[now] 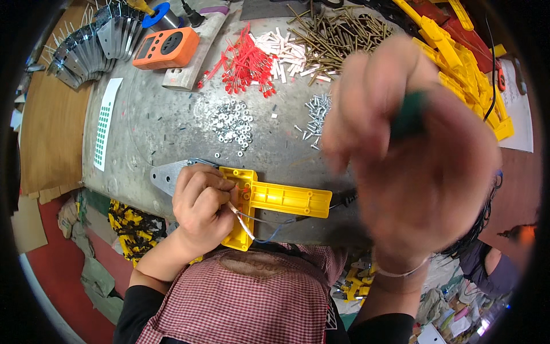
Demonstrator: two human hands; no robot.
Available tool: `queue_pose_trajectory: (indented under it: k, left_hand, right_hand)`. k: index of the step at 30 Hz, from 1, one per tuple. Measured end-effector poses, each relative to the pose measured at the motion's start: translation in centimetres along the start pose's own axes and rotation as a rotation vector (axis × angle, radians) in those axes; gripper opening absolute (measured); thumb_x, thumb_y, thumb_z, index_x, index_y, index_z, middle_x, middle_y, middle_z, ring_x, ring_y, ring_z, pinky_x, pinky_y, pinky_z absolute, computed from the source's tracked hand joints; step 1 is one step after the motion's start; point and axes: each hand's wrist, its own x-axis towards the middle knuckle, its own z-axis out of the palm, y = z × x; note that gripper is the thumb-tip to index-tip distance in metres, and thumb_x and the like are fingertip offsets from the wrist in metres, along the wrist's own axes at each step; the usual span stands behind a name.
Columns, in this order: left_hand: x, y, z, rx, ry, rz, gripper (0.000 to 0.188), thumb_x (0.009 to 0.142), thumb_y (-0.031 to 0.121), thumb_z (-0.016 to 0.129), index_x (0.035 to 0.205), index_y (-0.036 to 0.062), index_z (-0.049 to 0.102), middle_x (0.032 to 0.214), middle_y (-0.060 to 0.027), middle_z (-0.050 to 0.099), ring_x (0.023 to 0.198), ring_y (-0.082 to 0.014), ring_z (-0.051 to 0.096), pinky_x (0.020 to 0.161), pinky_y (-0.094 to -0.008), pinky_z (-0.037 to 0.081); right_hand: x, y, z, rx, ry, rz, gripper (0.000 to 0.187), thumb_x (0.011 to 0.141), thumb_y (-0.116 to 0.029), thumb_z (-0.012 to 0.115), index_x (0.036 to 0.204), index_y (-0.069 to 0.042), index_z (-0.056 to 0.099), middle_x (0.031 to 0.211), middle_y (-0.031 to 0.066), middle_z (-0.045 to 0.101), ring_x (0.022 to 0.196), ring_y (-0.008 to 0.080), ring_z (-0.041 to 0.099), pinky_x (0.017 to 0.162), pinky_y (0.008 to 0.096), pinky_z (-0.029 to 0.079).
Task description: Assembling internal wiring and components into yellow plastic device housings using a soldering iron and electric screwdriver.
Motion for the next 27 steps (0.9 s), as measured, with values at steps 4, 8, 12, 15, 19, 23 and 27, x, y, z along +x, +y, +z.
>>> queue_pose_trajectory:
  k: [4,8,12,15,19,23,27]
  left_hand:
    - [-0.1,-0.1,0.4,0.047,0.009,0.025,0.022,0.058,0.0,0.07,0.069,0.0053,0.052,0.076,-0.0063,0.057,0.075,-0.0266,0.057,0.064,-0.0366,0.046]
    - [0.0,0.2,0.2,0.083,0.01,0.046,0.019,0.059,0.013,0.068,0.071,0.0063,0.054,0.076,-0.0054,0.054,0.076,-0.0251,0.057,0.065,-0.0368,0.046]
    - [0.1,0.5,-0.2,0.086,-0.057,0.015,0.02,0.062,0.016,0.066,0.076,0.006,0.056,0.08,-0.006,0.053,0.08,-0.0249,0.057,0.069,-0.0373,0.045]
    - [0.0,0.3,0.1,0.093,-0.089,-0.008,0.019,0.064,0.016,0.065,0.077,0.0057,0.056,0.081,-0.0067,0.053,0.083,-0.0245,0.056,0.073,-0.0369,0.044]
    - [0.8,0.7,-0.3,0.044,-0.125,-0.074,0.019,0.067,0.013,0.063,0.083,0.004,0.058,0.083,-0.0076,0.055,0.086,-0.0283,0.056,0.077,-0.0387,0.043]
    - [3.5,-0.1,-3.1,-0.4,-0.25,-0.311,0.031,0.069,0.0,0.057,0.099,0.0021,0.061,0.096,-0.0103,0.059,0.096,-0.0354,0.056,0.09,-0.0415,0.044]
    - [7.1,2.6,-4.0,-0.606,0.116,-0.056,0.035,0.07,0.01,0.069,0.103,0.0017,0.062,0.098,-0.0115,0.066,0.092,-0.0268,0.062,0.086,-0.038,0.049]
  right_hand:
    - [-2.4,2.9,5.1,0.034,0.266,0.042,0.07,0.089,-0.072,0.035,0.048,-0.015,0.033,0.04,-0.0019,0.025,0.037,0.0119,0.019,0.042,0.0304,0.018]
    - [-2.7,4.6,5.0,-0.024,0.142,0.191,0.077,0.087,-0.076,0.028,0.048,-0.009,0.032,0.045,0.0013,0.031,0.042,0.0138,0.027,0.045,0.0303,0.021]
    - [-2.4,4.6,5.0,-0.306,0.007,0.283,0.076,0.091,-0.07,0.029,0.054,-0.005,0.037,0.053,0.0018,0.039,0.048,0.0136,0.038,0.047,0.0291,0.027]
    - [-2.1,5.8,5.0,-0.219,-0.018,0.172,0.061,0.096,-0.051,0.036,0.056,-0.004,0.039,0.054,0.0036,0.04,0.047,0.0144,0.04,0.046,0.0314,0.028]
    - [-1.6,6.4,6.2,-0.303,0.002,0.112,0.046,0.096,-0.032,0.041,0.06,-0.004,0.041,0.056,0.0064,0.04,0.045,0.0186,0.042,0.045,0.0332,0.031]
    - [-0.7,7.1,5.8,-0.432,-0.04,0.096,0.051,0.097,-0.036,0.038,0.056,-0.006,0.037,0.051,0.0046,0.037,0.042,0.0204,0.039,0.043,0.0335,0.029]
    - [-1.3,5.8,5.7,-0.412,-0.078,0.204,0.032,0.094,-0.019,0.04,0.065,-0.007,0.046,0.059,0.0057,0.046,0.046,0.0234,0.047,0.044,0.0377,0.035]
